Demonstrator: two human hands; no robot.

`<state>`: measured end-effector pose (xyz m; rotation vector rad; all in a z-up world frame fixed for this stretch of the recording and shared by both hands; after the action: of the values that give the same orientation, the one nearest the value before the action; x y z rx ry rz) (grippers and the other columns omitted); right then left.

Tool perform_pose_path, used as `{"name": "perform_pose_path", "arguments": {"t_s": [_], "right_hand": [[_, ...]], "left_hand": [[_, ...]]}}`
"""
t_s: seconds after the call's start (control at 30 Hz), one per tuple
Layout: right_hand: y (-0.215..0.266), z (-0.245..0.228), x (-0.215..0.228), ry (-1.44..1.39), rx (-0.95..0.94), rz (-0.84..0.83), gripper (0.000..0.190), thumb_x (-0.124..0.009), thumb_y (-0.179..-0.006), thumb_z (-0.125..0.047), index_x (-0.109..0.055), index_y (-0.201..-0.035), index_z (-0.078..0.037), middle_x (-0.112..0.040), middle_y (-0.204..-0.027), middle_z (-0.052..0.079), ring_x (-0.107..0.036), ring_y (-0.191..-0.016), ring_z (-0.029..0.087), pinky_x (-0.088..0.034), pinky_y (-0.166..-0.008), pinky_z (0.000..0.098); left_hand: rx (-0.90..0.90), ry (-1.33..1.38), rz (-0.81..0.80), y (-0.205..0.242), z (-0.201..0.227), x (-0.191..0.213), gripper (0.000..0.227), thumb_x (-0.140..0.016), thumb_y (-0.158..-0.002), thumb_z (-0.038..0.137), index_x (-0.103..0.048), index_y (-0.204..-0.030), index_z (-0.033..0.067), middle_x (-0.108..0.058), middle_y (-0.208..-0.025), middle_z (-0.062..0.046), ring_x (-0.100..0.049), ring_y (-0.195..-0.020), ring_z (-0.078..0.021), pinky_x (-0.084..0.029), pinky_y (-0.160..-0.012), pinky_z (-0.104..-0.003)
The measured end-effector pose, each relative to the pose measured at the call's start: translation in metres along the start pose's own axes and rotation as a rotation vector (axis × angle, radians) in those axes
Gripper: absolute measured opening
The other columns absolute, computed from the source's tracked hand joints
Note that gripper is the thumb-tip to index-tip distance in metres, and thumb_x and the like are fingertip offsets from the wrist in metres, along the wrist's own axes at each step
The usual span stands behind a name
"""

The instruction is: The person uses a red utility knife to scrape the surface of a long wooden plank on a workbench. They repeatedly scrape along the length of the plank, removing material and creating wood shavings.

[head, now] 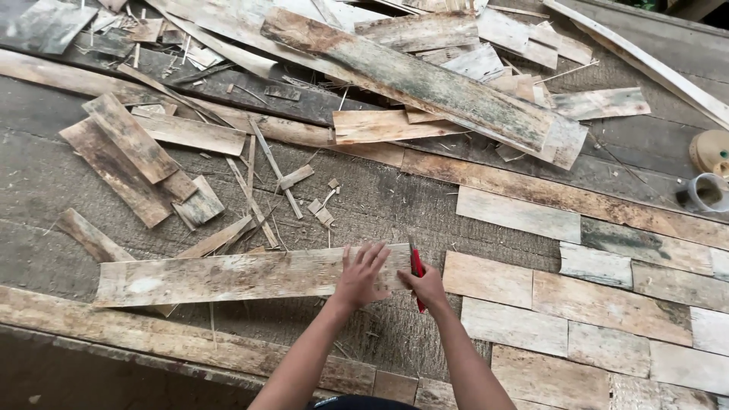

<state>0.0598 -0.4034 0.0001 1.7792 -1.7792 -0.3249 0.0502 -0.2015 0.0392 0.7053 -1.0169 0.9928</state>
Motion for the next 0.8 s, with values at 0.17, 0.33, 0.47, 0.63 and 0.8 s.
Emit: {"name": "perform_pose_path", "arguments": {"t_s": [0.17, 0.33, 0.47, 0.63, 0.8], "right_hand": [[0.005, 0.007, 0.011, -0.200, -0.091, 0.048, 0.039, -0.089, -0.080, -0.018, -0.055, -0.086, -0.001, -0.051, -0.063, 0.006, -0.056, -0.038, 0.019, -0.043, -0.027, 0.0293], [0.046, -0.043, 0.016, -0.363, -0.101, 0.056, 0.040, -0.082, -0.089, -0.019, -0.053, -0.105, 0.002, -0.050, -0.081, 0.004, -0.056, -0.055, 0.014, -0.041, -0.038, 0.0211], [0.064, -0.076, 0.011, -0.605, -0.023, 0.064, 0.050, -0.052, -0.102, -0.059, -0.051, -0.104, -0.009, -0.069, -0.101, 0.010, -0.072, -0.087, 0.020, -0.041, -0.043, 0.0166], [0.087, -0.114, -0.016, -0.463, 0.163, 0.067, 0.045, -0.081, -0.088, -0.039, -0.054, -0.105, -0.007, -0.075, -0.110, 0.019, -0.075, -0.090, 0.029, -0.042, -0.044, 0.0194], [0.123, -0.162, -0.075, -0.237, 0.300, -0.120, 0.031, -0.090, -0.077, -0.018, -0.068, -0.091, -0.001, -0.079, -0.102, 0.018, -0.055, -0.034, 0.013, -0.036, -0.032, 0.0201]], "left_hand": [[0.026, -0.104, -0.077, 0.040, -0.022, 0.027, 0.096, -0.078, -0.072, 0.030, -0.035, -0.157, 0.0208, -0.031, -0.160, -0.007, -0.024, -0.151, -0.0325, -0.020, -0.119, -0.062], [-0.076, -0.297, 0.252, 0.059, -0.106, -0.042, 0.032, -0.069, -0.078, 0.020, -0.065, -0.109, 0.0235, -0.061, -0.105, 0.000, -0.063, -0.111, -0.0233, -0.045, -0.104, -0.049], [-0.013, -0.155, 0.277, 0.045, -0.090, 0.063, 0.013, -0.059, -0.093, 0.017, -0.062, -0.101, 0.0251, -0.067, -0.083, 0.001, -0.073, -0.076, -0.0230, -0.058, -0.065, -0.038], [0.199, 0.239, 0.365, 0.004, -0.073, 0.190, 0.017, -0.061, -0.093, 0.030, -0.064, -0.110, 0.0269, -0.075, -0.091, -0.012, -0.074, -0.087, -0.0410, -0.058, -0.077, -0.057], [0.244, 0.624, 0.662, -0.012, -0.045, 0.289, 0.035, -0.079, -0.085, 0.034, -0.071, -0.116, 0.0196, -0.075, -0.095, -0.018, -0.070, -0.099, -0.0428, -0.055, -0.087, -0.055]]}}
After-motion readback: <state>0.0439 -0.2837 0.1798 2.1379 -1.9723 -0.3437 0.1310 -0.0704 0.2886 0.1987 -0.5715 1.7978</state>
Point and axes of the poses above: each hand's wrist, its own y-axis away from the middle knuckle, its own x-axis out of the back of the hand, z = x × y, the point moved 2 cm from there along -y, towards the middle knuckle
